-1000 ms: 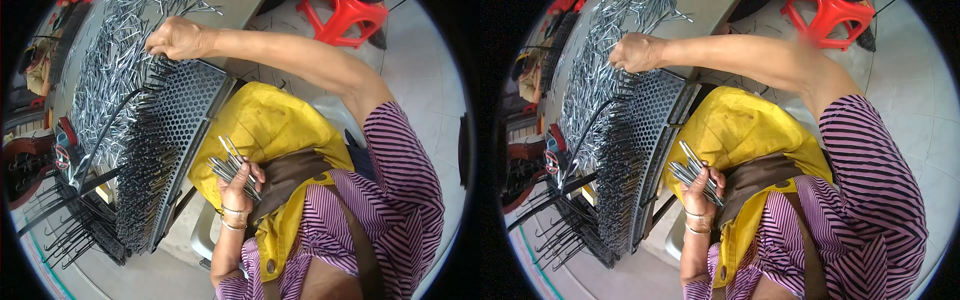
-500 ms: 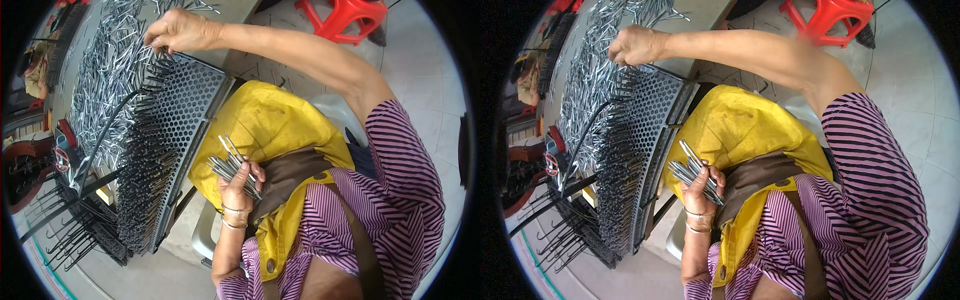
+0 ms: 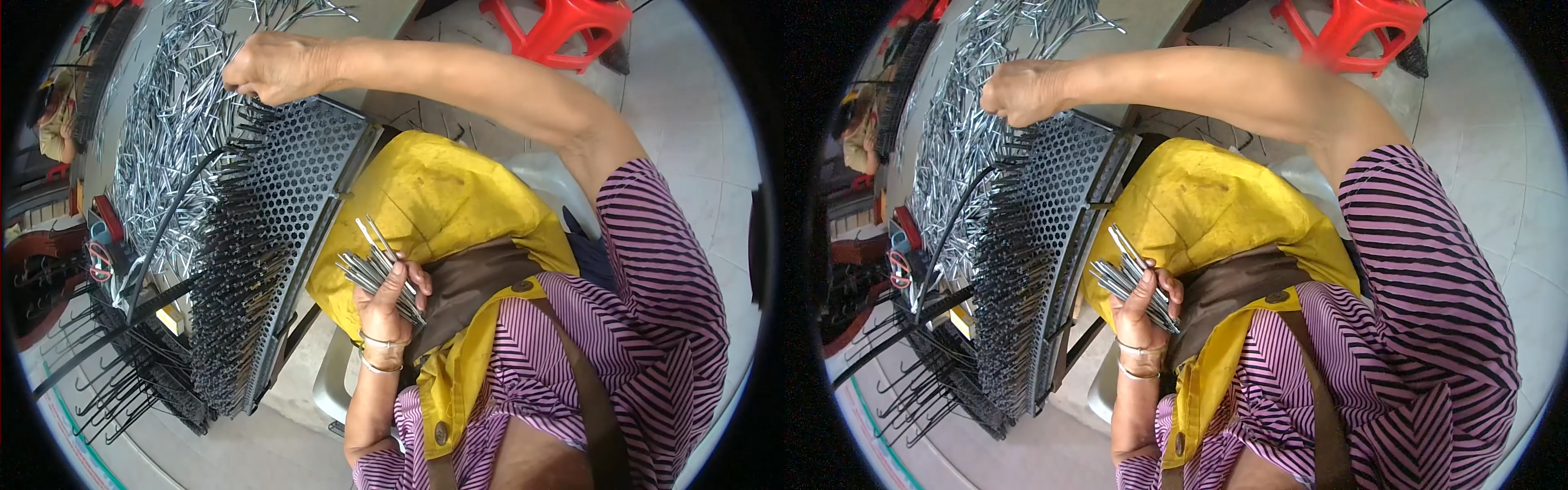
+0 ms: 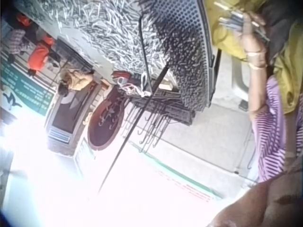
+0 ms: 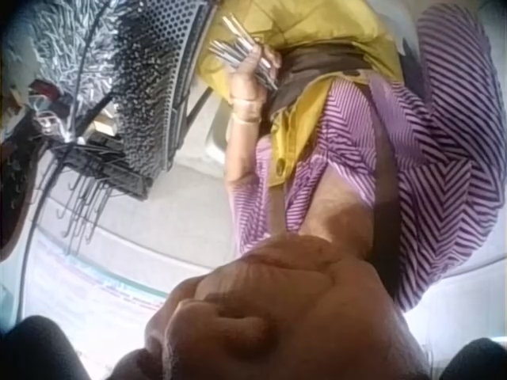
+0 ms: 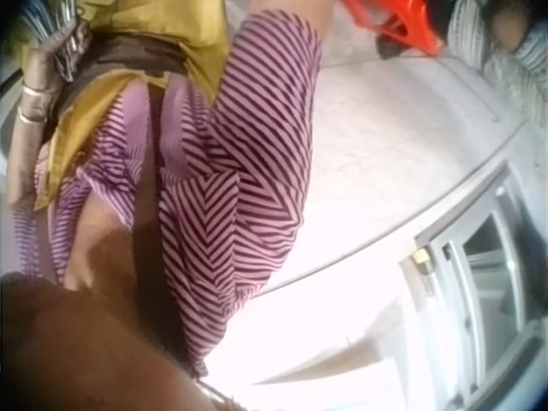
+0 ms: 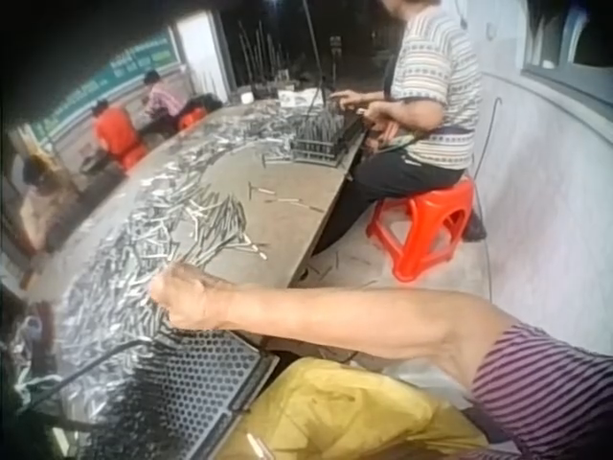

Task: Sorting and placing thin metal rods into a perforated assembly rack at a factory workstation.

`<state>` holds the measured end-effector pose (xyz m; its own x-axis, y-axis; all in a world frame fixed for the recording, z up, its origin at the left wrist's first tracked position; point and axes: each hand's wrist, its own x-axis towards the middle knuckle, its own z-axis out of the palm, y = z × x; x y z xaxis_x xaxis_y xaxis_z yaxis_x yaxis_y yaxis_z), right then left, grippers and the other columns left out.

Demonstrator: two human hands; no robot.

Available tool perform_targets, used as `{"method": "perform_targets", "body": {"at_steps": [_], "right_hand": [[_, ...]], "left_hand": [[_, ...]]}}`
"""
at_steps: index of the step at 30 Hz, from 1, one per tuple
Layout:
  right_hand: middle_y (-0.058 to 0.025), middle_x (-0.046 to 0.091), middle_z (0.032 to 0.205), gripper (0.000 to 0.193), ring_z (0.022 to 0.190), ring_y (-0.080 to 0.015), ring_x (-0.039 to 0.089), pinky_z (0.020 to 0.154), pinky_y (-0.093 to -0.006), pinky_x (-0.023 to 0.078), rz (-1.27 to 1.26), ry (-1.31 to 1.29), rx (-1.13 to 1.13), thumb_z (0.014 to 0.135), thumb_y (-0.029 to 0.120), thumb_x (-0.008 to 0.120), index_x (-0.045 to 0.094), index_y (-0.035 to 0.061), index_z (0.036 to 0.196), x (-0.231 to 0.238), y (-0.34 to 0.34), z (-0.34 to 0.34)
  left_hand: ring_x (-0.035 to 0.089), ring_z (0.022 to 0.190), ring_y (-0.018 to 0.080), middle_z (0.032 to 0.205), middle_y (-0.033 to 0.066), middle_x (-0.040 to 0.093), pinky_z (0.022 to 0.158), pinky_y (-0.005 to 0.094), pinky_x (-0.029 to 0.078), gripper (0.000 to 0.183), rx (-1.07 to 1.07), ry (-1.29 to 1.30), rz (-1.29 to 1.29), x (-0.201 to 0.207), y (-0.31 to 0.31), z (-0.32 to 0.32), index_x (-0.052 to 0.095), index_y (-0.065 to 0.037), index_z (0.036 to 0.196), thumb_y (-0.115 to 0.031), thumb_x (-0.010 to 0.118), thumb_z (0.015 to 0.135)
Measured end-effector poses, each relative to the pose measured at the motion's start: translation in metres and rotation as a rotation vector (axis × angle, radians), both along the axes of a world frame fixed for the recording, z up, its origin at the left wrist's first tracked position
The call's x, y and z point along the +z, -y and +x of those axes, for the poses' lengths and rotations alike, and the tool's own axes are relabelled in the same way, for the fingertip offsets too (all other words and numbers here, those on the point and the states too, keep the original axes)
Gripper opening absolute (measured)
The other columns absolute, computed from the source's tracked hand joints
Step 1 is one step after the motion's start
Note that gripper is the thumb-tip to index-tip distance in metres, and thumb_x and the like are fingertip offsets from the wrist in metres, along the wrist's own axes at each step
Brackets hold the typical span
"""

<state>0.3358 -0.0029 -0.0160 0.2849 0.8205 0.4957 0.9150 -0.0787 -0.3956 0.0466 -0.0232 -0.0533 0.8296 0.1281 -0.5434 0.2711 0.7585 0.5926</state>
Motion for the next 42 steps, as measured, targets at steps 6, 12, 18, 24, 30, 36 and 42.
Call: {"method": "perform_targets", "body": {"at_steps": [6, 12, 18, 24, 30, 36, 42], "right_hand": [[-0.0164, 0.057, 0.069, 0.01, 0.068, -0.0309, 0.058, 0.062, -0.0377, 0.045, 0.059, -0.116, -0.038, 0.074, 0.003, 0.054, 0.057, -0.0033, 0.081, -0.002, 0.003, -0.005], [-0.0176, 0.06, 0.075, 0.017, 0.072, -0.0296, 0.059, 0.069, -0.0373, 0.046, 0.051, -0.183, -0.12, 0.075, 0.003, 0.054, 0.06, -0.0004, 0.09, -0.006, -0.001, -0.004], [-0.0165, 0.06, 0.073, 0.014, 0.071, -0.0287, 0.06, 0.067, -0.0359, 0.046, 0.093, -0.215, -0.153, 0.074, 0.004, 0.055, 0.061, -0.0001, 0.087, -0.003, 0.004, -0.008], [-0.0119, 0.061, 0.066, 0.014, 0.063, -0.0239, 0.061, 0.06, -0.033, 0.047, 0.18, -0.161, -0.194, 0.072, 0.004, 0.057, 0.063, 0.0032, 0.084, -0.004, 0.009, -0.011], [-0.0116, 0.06, 0.066, 0.008, 0.064, -0.0258, 0.06, 0.061, -0.0356, 0.047, 0.344, -0.137, -0.26, 0.071, 0.008, 0.056, 0.062, 0.0057, 0.076, -0.005, 0.002, -0.003], [-0.0125, 0.061, 0.066, 0.016, 0.064, -0.0244, 0.061, 0.062, -0.0334, 0.047, 0.303, -0.156, -0.202, 0.073, 0.008, 0.058, 0.06, 0.0035, 0.087, -0.005, 0.003, -0.006], [-0.0143, 0.055, 0.058, 0.013, 0.058, -0.0273, 0.057, 0.058, -0.0358, 0.044, 0.194, -0.206, -0.078, 0.075, 0.013, 0.06, 0.057, 0.0004, 0.074, -0.006, 0.009, -0.008]], "left_hand": [[0.054, 0.057, 0.0224, 0.068, 0.012, 0.055, 0.042, 0.0244, 0.041, 0.012, -0.005, 0.011, -0.003, -0.001, -0.001, 0.0, 0.051, 0.0, 0.092, -0.007, 0.053, 0.083], [0.054, 0.057, 0.0224, 0.068, 0.0121, 0.055, 0.041, 0.0245, 0.041, 0.012, -0.005, 0.015, 0.008, 0.001, 0.0, 0.0, 0.051, 0.0, 0.092, -0.007, 0.053, 0.082], [0.054, 0.056, 0.0219, 0.068, 0.0117, 0.055, 0.041, 0.0242, 0.04, 0.012, 0.0, 0.024, 0.025, 0.001, 0.0, -0.003, 0.052, 0.0, 0.091, -0.007, 0.054, 0.082], [0.054, 0.055, 0.0214, 0.067, 0.0111, 0.055, 0.041, 0.024, 0.04, 0.012, 0.001, -0.004, 0.048, 0.0, 0.001, -0.004, 0.052, -0.001, 0.092, -0.008, 0.055, 0.082], [0.054, 0.055, 0.0215, 0.067, 0.0112, 0.055, 0.041, 0.0243, 0.04, 0.012, 0.009, -0.008, 0.03, -0.002, 0.0, -0.004, 0.052, -0.001, 0.091, -0.008, 0.055, 0.082], [0.054, 0.056, 0.0221, 0.068, 0.0114, 0.054, 0.041, 0.0245, 0.04, 0.013, 0.005, -0.004, 0.012, -0.002, 0.0, -0.003, 0.051, 0.0, 0.092, -0.008, 0.054, 0.082], [0.054, 0.057, 0.0221, 0.068, 0.011, 0.054, 0.042, 0.0244, 0.041, 0.012, 0.001, -0.015, 0.006, -0.002, 0.0, -0.002, 0.051, 0.0, 0.093, -0.007, 0.053, 0.083]]}}
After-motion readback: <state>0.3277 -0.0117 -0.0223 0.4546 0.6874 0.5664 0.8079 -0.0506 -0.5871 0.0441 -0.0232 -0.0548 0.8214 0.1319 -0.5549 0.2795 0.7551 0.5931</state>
